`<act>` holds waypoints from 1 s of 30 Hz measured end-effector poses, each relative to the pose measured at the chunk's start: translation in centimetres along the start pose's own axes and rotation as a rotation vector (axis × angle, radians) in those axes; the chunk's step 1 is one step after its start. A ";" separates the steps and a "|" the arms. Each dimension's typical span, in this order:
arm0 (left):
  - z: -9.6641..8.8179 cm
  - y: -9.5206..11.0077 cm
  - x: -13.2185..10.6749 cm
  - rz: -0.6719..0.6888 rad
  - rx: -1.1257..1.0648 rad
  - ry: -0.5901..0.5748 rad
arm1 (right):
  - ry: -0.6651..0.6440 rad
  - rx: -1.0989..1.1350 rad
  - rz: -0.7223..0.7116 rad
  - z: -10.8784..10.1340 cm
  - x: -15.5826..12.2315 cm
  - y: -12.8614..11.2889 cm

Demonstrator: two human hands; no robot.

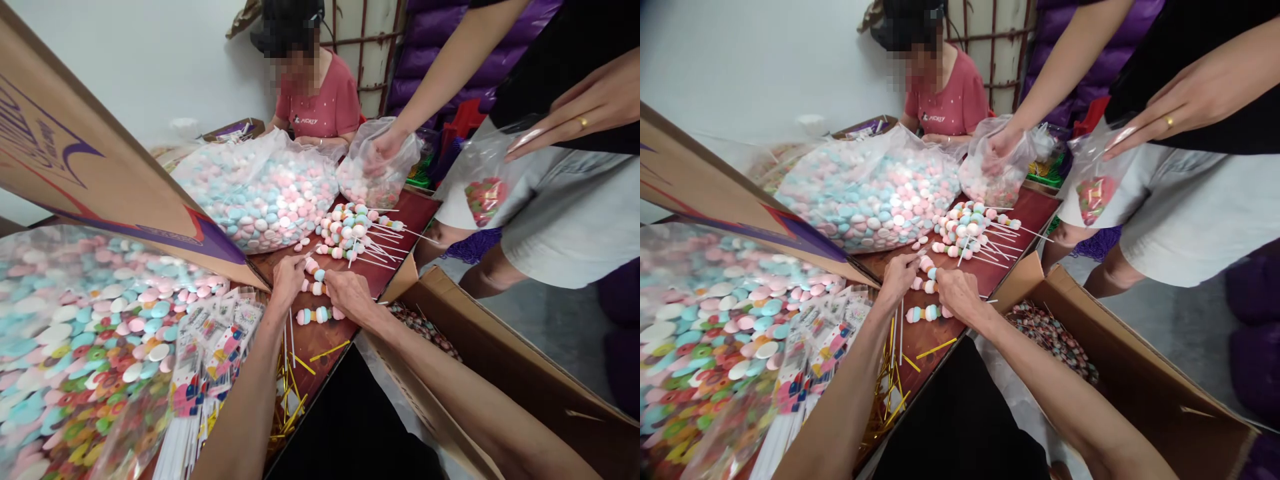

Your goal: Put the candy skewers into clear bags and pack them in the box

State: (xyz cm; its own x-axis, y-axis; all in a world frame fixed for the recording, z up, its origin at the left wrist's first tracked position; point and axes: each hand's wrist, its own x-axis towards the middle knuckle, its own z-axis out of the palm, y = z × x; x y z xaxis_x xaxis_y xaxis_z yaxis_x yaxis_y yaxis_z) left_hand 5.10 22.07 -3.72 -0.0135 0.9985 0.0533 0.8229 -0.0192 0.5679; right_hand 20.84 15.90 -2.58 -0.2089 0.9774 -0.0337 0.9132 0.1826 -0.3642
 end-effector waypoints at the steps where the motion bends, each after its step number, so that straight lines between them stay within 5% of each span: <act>1: -0.1 0.0 -0.1 -0.009 -0.008 0.007 | 0.007 0.005 0.003 0.0 -0.2 0.3; 12: 0.7 0.6 2.3 -0.095 -0.030 0.306 | 0.082 0.179 -0.135 -1.2 -2.6 3.7; 18: 1.6 0.7 3.1 -0.074 -0.052 0.315 | 0.472 -0.008 0.031 -0.1 -1.9 5.5; 24: 2.1 2.5 3.1 -0.018 -0.012 0.078 | 0.359 -0.235 0.065 0.7 -0.8 5.6; 30: 2.8 2.7 3.4 -0.005 -0.022 0.053 | 0.370 -0.126 0.024 0.7 -0.2 5.8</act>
State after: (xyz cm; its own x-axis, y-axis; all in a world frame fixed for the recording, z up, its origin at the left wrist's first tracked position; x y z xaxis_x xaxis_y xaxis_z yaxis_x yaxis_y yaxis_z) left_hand 8.83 25.52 -4.28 -0.0477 0.9945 0.0936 0.8101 -0.0163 0.5861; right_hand 25.97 16.67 -5.33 -0.0680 0.9498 0.3053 0.9569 0.1487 -0.2495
